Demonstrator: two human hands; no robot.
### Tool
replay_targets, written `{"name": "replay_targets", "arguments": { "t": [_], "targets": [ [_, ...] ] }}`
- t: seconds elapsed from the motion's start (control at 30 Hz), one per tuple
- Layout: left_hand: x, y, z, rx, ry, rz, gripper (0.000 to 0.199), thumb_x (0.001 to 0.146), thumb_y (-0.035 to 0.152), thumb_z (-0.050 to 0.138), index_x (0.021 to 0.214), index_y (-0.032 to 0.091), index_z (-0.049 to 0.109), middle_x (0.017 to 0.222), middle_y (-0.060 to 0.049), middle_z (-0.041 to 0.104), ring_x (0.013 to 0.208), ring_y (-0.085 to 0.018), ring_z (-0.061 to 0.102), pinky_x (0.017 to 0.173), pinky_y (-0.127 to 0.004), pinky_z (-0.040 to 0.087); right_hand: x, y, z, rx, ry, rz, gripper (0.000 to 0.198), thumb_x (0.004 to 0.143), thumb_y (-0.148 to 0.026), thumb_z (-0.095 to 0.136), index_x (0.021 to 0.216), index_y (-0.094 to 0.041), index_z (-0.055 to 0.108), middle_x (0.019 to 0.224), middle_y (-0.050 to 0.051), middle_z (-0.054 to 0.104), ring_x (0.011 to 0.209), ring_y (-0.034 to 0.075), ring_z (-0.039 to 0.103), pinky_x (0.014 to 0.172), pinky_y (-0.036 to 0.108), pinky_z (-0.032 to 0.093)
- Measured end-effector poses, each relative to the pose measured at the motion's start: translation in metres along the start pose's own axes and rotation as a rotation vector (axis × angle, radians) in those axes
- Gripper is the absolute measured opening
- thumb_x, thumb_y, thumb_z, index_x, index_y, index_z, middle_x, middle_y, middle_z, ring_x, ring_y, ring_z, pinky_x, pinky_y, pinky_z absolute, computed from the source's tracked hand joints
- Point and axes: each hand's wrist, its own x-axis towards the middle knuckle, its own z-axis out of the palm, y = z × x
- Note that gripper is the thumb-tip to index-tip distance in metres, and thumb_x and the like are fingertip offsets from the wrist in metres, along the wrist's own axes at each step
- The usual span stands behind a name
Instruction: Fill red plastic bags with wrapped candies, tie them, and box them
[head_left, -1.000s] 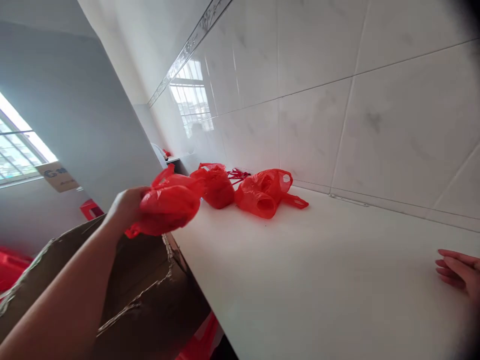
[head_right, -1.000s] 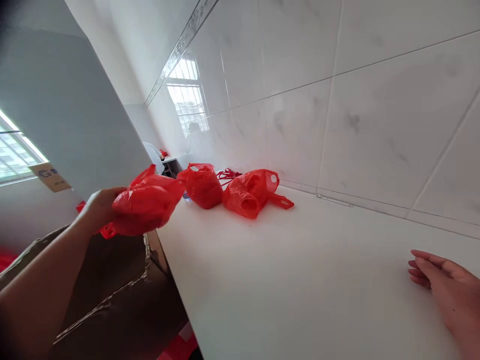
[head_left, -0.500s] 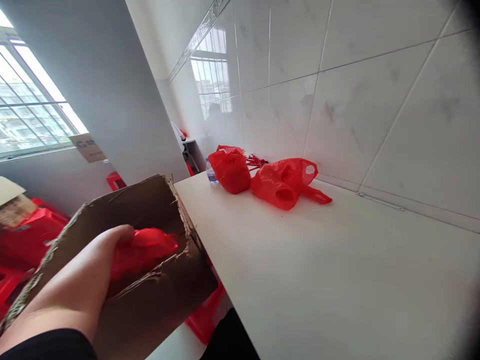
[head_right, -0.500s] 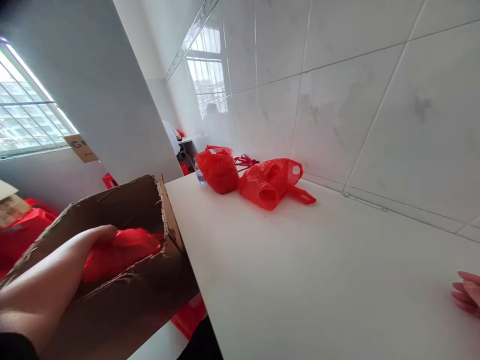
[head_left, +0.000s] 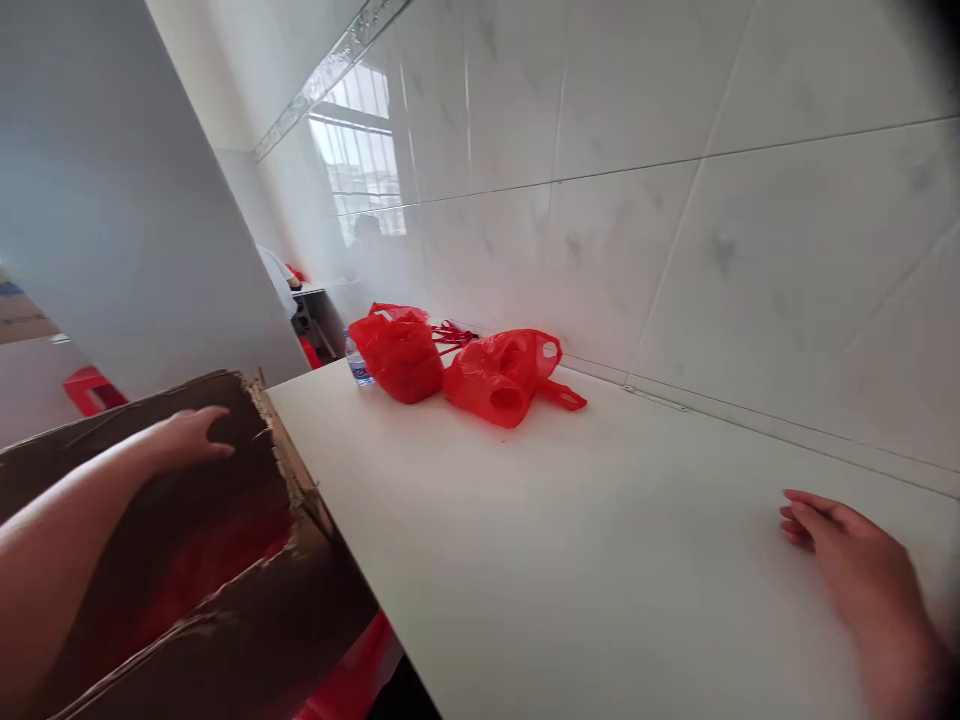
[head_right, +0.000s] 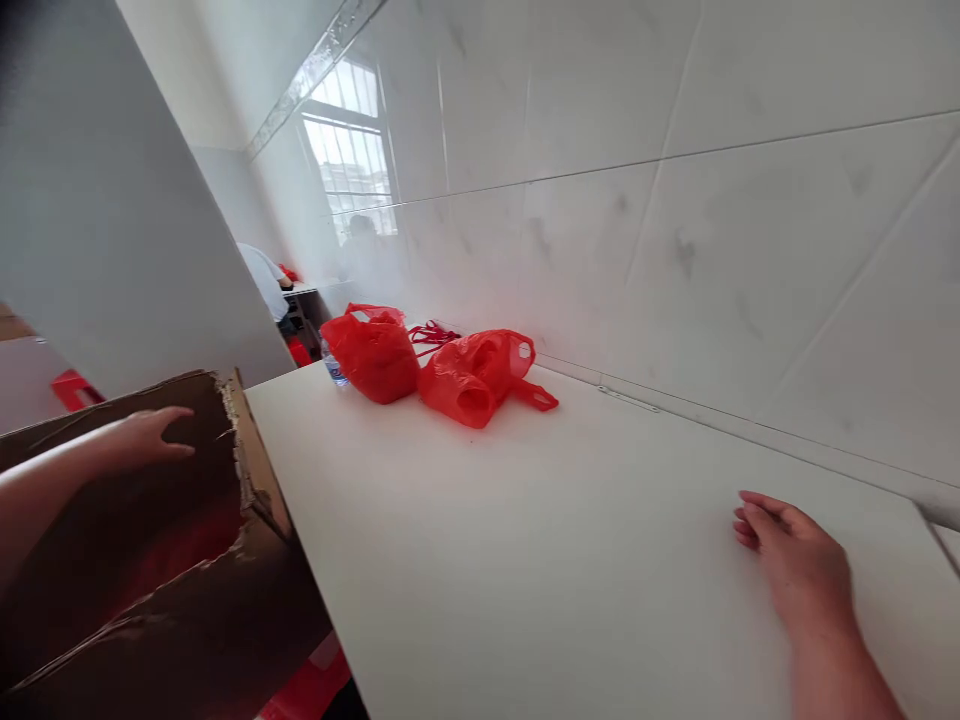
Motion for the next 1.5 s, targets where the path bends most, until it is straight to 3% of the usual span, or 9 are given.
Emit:
{"name": "replay_targets", "arguments": {
  "t": [0.13, 0.23, 0.4, 0.5, 0.67, 0.83, 1.07, 1.33, 1.5],
  "targets": [
    [0.051, 0.086, -0.021, -0.038, -0.062, 0.28, 0.047, 0.082, 0.034, 0.04, 0.127, 0.021, 0.046, 0.076, 0.009, 0.059, 0.077, -0.01, 0.055, 0.076, -0.016, 0.034, -0.007, -0.013, 0.006, 0.111, 0.013, 0.0, 0.032, 0.059, -0.033, 0.062, 0.086, -0.018, 0.066, 0.072, 0.008, 0.064, 0.056, 0.016, 0.059, 0.059, 0.033, 0.05],
    [0.045, 0.182, -0.023, -0.106, -0.063, 0.596, 0.041, 0.079, 0.031, 0.046, 0.119, 0.024, 0.055, 0.066, 0.01, 0.054, 0.067, -0.009, 0.052, 0.069, -0.016, 0.033, -0.01, -0.013, 0.009, 0.117, 0.035, -0.017, 0.03, 0.067, -0.035, 0.061, 0.088, -0.014, 0.064, 0.065, 0.002, 0.06, 0.053, 0.013, 0.056, 0.054, 0.028, 0.049],
    [-0.025, 0.335, 0.003, -0.29, -0.272, 0.974, 0.035, 0.077, 0.036, 0.055, 0.111, 0.03, 0.062, 0.079, 0.004, 0.068, 0.068, -0.016, 0.061, 0.064, -0.024, 0.041, -0.033, -0.015, 0.004, 0.079, 0.036, -0.028, 0.023, 0.089, -0.035, 0.056, 0.092, -0.012, 0.06, 0.075, -0.001, 0.06, 0.06, 0.009, 0.055, 0.057, 0.024, 0.048],
    [-0.077, 0.407, 0.026, -0.427, -0.363, 1.162, 0.034, 0.083, 0.044, 0.048, 0.113, 0.033, 0.06, 0.093, 0.001, 0.07, 0.078, -0.021, 0.065, 0.068, -0.029, 0.047, -0.059, -0.016, -0.005, 0.068, 0.034, -0.039, 0.02, 0.089, -0.032, 0.056, 0.091, -0.013, 0.061, 0.076, -0.001, 0.06, 0.06, 0.009, 0.055, 0.058, 0.024, 0.047],
    [-0.146, 0.489, 0.064, -0.707, -0.281, 1.314, 0.047, 0.083, 0.047, 0.046, 0.127, 0.029, 0.052, 0.144, -0.005, 0.042, 0.121, -0.029, 0.051, 0.094, -0.04, 0.046, -0.118, -0.014, -0.02, 0.045, 0.001, -0.05, 0.014, 0.079, -0.022, 0.051, 0.083, -0.02, 0.065, 0.064, -0.004, 0.059, 0.055, 0.011, 0.053, 0.054, 0.022, 0.043],
    [-0.155, 0.512, 0.1, -0.675, -0.193, 1.42, 0.047, 0.086, 0.047, 0.042, 0.127, 0.027, 0.055, 0.144, -0.006, 0.044, 0.135, -0.029, 0.036, 0.111, -0.051, 0.027, -0.176, -0.019, -0.034, -0.022, -0.051, -0.072, 0.017, 0.078, -0.024, 0.05, 0.084, -0.023, 0.066, 0.068, -0.004, 0.061, 0.06, 0.012, 0.055, 0.056, 0.023, 0.044],
    [-0.141, 0.498, 0.101, -0.782, -0.162, 1.389, 0.04, 0.078, 0.035, 0.061, 0.116, 0.022, 0.062, 0.142, -0.014, 0.046, 0.134, -0.034, 0.036, 0.108, -0.051, 0.032, -0.215, -0.017, -0.036, -0.142, -0.084, -0.222, 0.016, 0.078, -0.023, 0.049, 0.074, -0.023, 0.065, 0.078, 0.001, 0.065, 0.076, 0.019, 0.06, 0.071, 0.029, 0.044],
    [-0.056, 0.443, 0.085, -0.709, 0.149, 0.902, 0.041, 0.084, 0.014, 0.048, 0.125, 0.019, 0.05, 0.154, -0.013, 0.02, 0.143, -0.033, 0.006, 0.113, -0.056, 0.016, -0.183, -0.015, -0.019, -0.604, -0.167, -0.06, 0.022, 0.08, -0.046, 0.045, 0.078, -0.034, 0.063, 0.081, -0.003, 0.068, 0.073, 0.022, 0.063, 0.06, 0.029, 0.045],
    [-0.016, 0.409, 0.084, -0.766, 0.204, 0.74, 0.045, 0.086, 0.015, 0.048, 0.13, 0.021, 0.045, 0.156, -0.009, 0.015, 0.144, -0.029, 0.003, 0.113, -0.049, 0.021, -0.163, -0.023, 0.011, -0.818, -0.246, -0.22, 0.02, 0.083, -0.04, 0.038, 0.081, -0.031, 0.056, 0.059, -0.003, 0.058, 0.052, 0.018, 0.054, 0.047, 0.026, 0.034]
  ]
}}
